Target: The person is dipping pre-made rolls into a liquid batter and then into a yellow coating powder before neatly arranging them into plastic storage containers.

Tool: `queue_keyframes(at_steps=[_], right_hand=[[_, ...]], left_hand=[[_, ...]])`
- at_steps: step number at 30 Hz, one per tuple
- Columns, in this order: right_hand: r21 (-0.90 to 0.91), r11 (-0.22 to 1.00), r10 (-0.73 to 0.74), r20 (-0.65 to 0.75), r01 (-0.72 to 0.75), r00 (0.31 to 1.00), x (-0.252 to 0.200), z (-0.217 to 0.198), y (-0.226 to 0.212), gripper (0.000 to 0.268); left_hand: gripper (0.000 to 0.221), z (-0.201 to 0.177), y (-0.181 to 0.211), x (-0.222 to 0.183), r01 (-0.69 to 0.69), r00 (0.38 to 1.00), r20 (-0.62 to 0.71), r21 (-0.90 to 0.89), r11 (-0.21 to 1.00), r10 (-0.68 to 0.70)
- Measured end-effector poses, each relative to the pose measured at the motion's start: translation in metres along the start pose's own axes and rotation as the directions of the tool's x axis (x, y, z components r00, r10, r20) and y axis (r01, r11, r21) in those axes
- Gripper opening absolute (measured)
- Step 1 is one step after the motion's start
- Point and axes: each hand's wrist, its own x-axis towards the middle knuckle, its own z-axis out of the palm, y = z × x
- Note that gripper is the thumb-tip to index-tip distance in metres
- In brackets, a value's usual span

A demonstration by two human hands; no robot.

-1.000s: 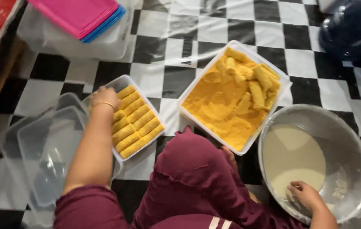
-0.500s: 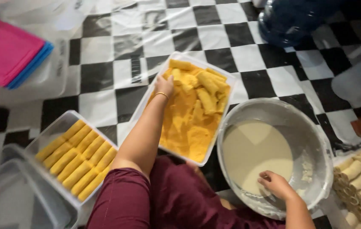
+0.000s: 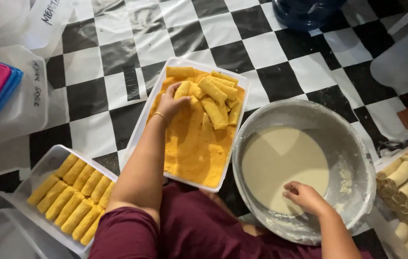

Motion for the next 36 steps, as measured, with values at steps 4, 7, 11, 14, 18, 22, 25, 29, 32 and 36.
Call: queue_keyframes(at_steps=[4, 7, 11, 14, 18, 22, 25, 29, 32, 36], right_hand=[[0.056, 0.998, -0.035, -0.026, 0.037, 0.999, 0.005, 0.007, 0.012, 0.043], [0.009, 0.999, -0.030, -0.035, 0.030, 0.999, 0.007, 0.007, 0.014, 0.044], [-0.014, 0.999, -0.052, -0.008, 0.052, 0.999, 0.021, 0.011, 0.026, 0.045], [-0.010, 0.998, -0.058, -0.013, 0.057, 0.998, 0.028, 0.014, 0.036, 0.047], [-0.041, 0.997, -0.070, -0.026, 0.069, 0.997, 0.027, 0.017, 0.041, 0.048], [-0.047, 0.996, -0.071, -0.035, 0.069, 0.997, 0.028, 0.018, 0.044, 0.047], [-0.049, 0.993, -0.105, -0.043, 0.103, 0.994, 0.033, 0.020, 0.048, 0.049], [-0.058, 0.991, -0.122, -0.039, 0.120, 0.992, 0.041, 0.024, 0.058, 0.052], [-0.066, 0.987, -0.147, -0.043, 0.144, 0.988, 0.048, 0.033, 0.069, 0.053], [-0.043, 0.989, -0.143, -0.056, 0.141, 0.988, 0.053, 0.040, 0.081, 0.055]], left_hand=[[0.064, -0.018, 0.035, -0.053, 0.204, 0.965, 0.171, -0.022, 0.979, -0.197], [0.059, -0.021, 0.007, -0.060, 0.253, 0.965, 0.108, -0.147, 0.956, -0.239], [0.068, -0.009, -0.058, -0.046, 0.212, 0.977, 0.045, -0.207, 0.955, -0.207], [0.046, 0.001, -0.116, -0.017, 0.178, 0.984, -0.013, -0.018, 0.984, -0.178], [0.060, 0.023, -0.146, -0.007, 0.135, 0.983, -0.162, 0.326, 0.936, -0.086], [0.069, 0.033, -0.136, -0.049, 0.007, 0.991, -0.132, 0.126, 0.992, 0.010], [0.066, 0.037, -0.151, -0.062, -0.193, 0.980, 0.011, 0.290, 0.937, 0.199], [0.052, 0.022, -0.111, -0.096, -0.234, 0.961, -0.032, 0.440, 0.867, 0.275], [0.060, -0.004, -0.092, -0.109, -0.289, 0.948, -0.101, 0.133, 0.948, 0.303], [0.057, -0.067, -0.051, -0.157, -0.198, 0.979, -0.152, -0.503, 0.841, 0.139]])
